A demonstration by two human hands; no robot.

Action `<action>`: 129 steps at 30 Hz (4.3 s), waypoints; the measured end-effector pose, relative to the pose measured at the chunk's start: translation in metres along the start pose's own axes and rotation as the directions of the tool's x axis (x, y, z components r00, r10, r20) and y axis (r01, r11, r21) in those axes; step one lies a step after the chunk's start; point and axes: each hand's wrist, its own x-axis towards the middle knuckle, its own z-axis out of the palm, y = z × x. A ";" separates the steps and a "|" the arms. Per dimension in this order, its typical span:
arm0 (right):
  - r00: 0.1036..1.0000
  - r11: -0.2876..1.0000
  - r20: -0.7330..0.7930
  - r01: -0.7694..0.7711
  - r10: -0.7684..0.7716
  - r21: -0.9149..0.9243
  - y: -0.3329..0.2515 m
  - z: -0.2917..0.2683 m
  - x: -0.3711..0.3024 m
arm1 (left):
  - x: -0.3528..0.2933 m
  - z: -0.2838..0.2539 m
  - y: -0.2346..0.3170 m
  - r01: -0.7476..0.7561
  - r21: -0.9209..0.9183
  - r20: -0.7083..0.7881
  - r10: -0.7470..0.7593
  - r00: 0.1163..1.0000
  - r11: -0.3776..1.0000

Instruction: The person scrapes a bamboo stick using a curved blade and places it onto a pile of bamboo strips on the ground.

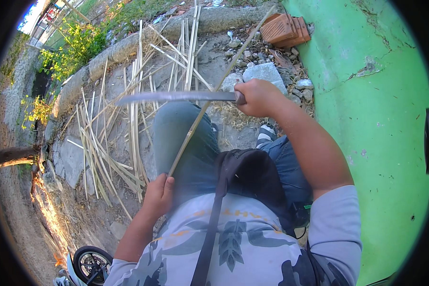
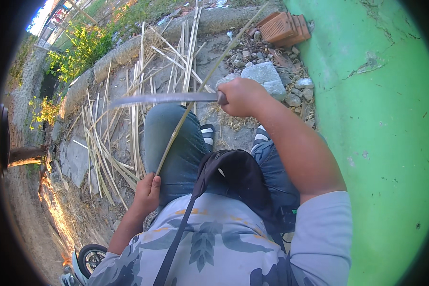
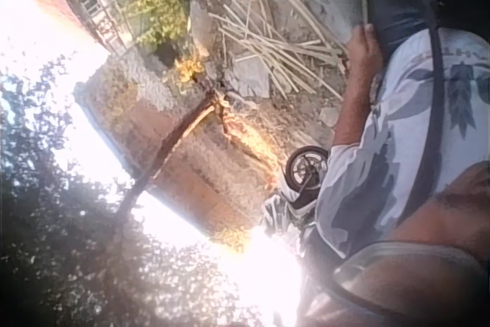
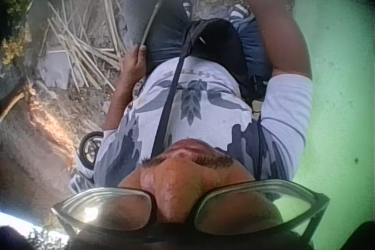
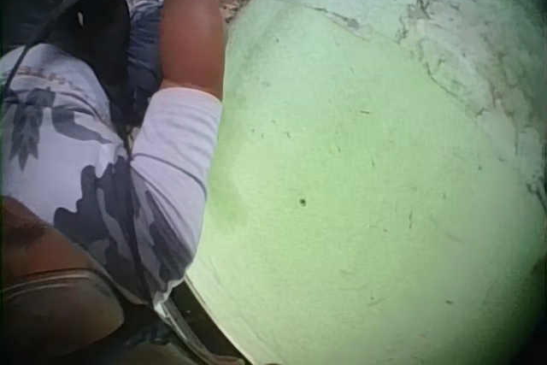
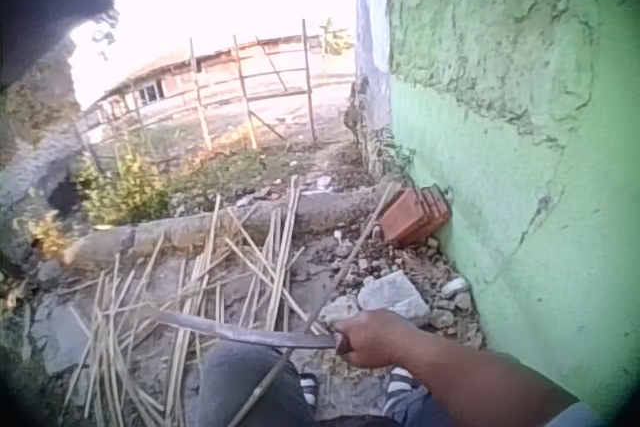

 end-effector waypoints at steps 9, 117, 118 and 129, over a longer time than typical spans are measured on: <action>1.000 0.991 -0.021 -0.006 0.009 0.134 0.011 0.012 0.005 | 0.004 -0.005 -0.011 0.049 -0.040 0.102 -0.044 0.994 0.998; 0.999 0.998 0.029 0.027 -0.029 0.065 0.010 0.006 0.004 | 0.015 0.005 0.014 0.073 -0.097 0.127 -0.061 0.990 0.993; 0.999 0.998 -0.002 0.053 -0.053 0.030 0.005 0.005 0.003 | 0.013 0.005 0.012 0.042 -0.100 0.109 -0.031 0.994 0.994; 0.999 0.999 0.045 -0.016 0.018 -0.037 -0.004 -0.008 0.001 | 0.012 0.010 0.002 0.017 -0.185 0.101 0.002 0.995 0.983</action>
